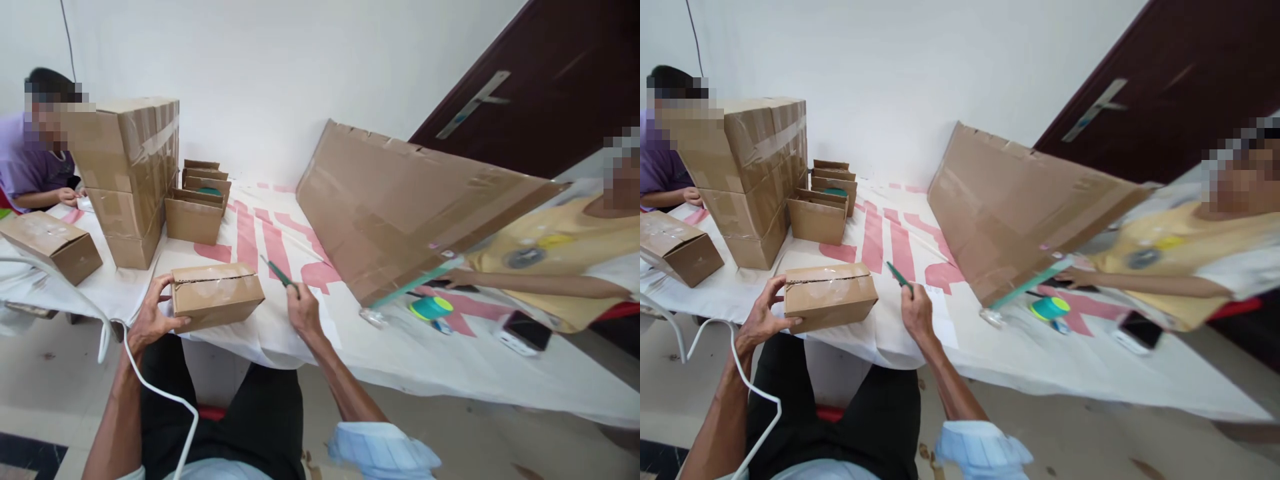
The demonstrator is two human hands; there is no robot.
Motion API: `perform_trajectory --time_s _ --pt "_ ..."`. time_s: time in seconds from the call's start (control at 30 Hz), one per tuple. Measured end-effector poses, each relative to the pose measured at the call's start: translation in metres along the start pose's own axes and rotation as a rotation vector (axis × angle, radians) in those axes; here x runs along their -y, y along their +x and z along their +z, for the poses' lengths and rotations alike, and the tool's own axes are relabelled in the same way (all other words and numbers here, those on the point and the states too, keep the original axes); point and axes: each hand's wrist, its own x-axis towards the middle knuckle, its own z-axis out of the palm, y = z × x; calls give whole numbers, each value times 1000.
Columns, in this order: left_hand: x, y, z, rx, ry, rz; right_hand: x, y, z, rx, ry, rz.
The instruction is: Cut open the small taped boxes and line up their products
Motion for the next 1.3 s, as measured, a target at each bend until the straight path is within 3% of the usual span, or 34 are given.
perform_trajectory --time_s 0.07,0.2,0.3,0.4,0.5,0.7,0.9,1.3 --pt "0 0 0 16 12 1 25 7 -22 -23 150 -20" --pt "-3 -2 0 28 8 -8 91 9 -55 166 291 -251" --pt "-5 -4 1 27 -23 -18 133 7 -63 357 301 -469" --pt "-6 -5 1 23 -36 -27 157 9 -61 491 256 -655" --pt "-6 -6 1 25 -33 -26 167 15 -58 533 175 -756" --pt "-5 -6 2 22 -26 -34 177 24 -51 583 32 -799" --pt "-7 -6 3 19 -29 -35 192 27 -42 535 -95 -894" --pt "-6 -4 2 24 -30 -34 198 39 -51 533 -134 -938"
